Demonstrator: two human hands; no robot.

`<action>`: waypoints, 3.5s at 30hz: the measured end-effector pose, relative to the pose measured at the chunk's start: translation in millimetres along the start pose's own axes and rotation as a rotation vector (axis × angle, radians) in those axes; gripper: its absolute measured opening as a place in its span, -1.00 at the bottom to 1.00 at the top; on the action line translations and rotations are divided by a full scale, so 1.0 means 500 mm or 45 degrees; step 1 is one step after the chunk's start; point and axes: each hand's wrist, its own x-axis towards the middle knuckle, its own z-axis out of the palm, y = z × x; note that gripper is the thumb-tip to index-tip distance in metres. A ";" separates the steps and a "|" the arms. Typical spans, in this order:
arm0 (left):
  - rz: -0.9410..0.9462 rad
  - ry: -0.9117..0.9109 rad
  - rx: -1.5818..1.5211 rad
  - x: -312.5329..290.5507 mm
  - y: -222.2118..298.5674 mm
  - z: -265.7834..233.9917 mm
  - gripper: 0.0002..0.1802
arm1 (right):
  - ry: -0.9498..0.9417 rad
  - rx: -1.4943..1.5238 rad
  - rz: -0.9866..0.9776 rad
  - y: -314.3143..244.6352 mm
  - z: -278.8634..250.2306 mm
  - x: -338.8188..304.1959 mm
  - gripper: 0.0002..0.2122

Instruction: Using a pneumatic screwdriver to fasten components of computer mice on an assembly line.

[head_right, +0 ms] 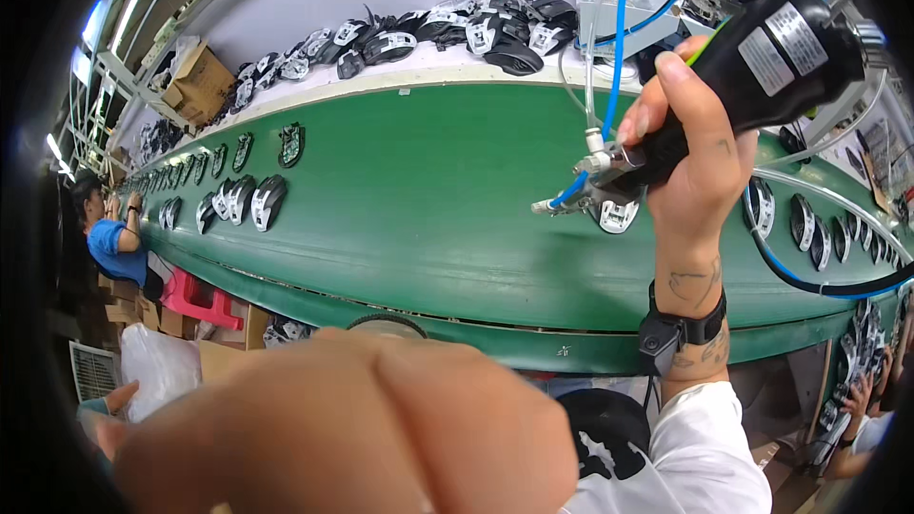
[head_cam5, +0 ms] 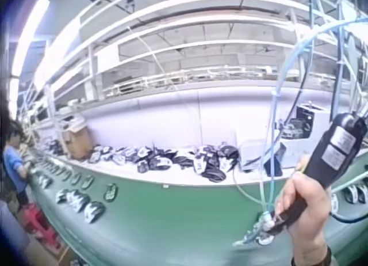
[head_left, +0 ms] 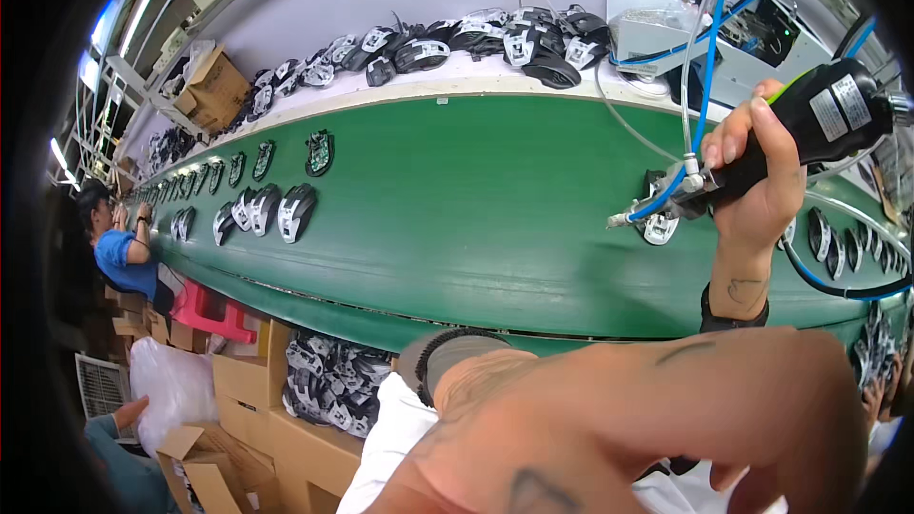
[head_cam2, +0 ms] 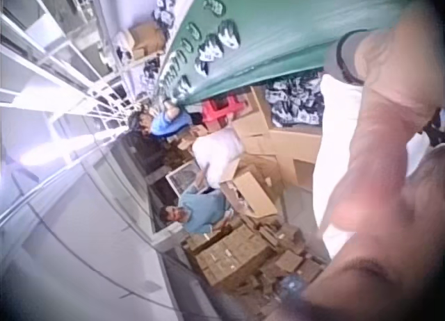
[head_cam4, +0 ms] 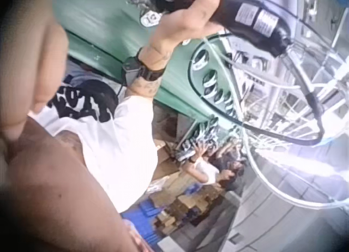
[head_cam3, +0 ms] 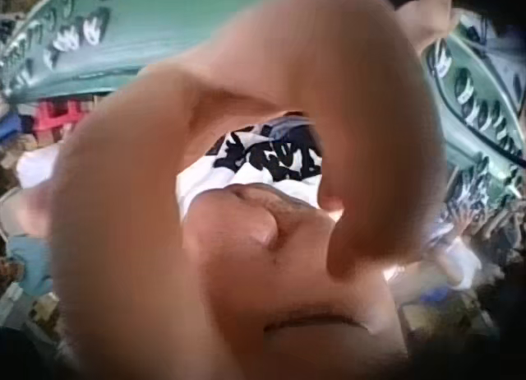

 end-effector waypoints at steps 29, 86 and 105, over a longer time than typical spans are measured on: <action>0.558 -0.646 -1.199 0.097 -0.145 -0.070 -0.42 | 0.013 0.110 -0.043 0.011 0.007 0.008 -0.76; -0.865 0.302 2.620 0.132 -0.245 -0.928 -0.30 | 0.148 0.014 -0.013 -0.016 -0.011 0.014 -0.81; -0.686 0.399 -0.978 0.061 -0.466 -0.246 -0.48 | 0.158 0.144 -0.294 -0.037 -0.078 0.042 -0.84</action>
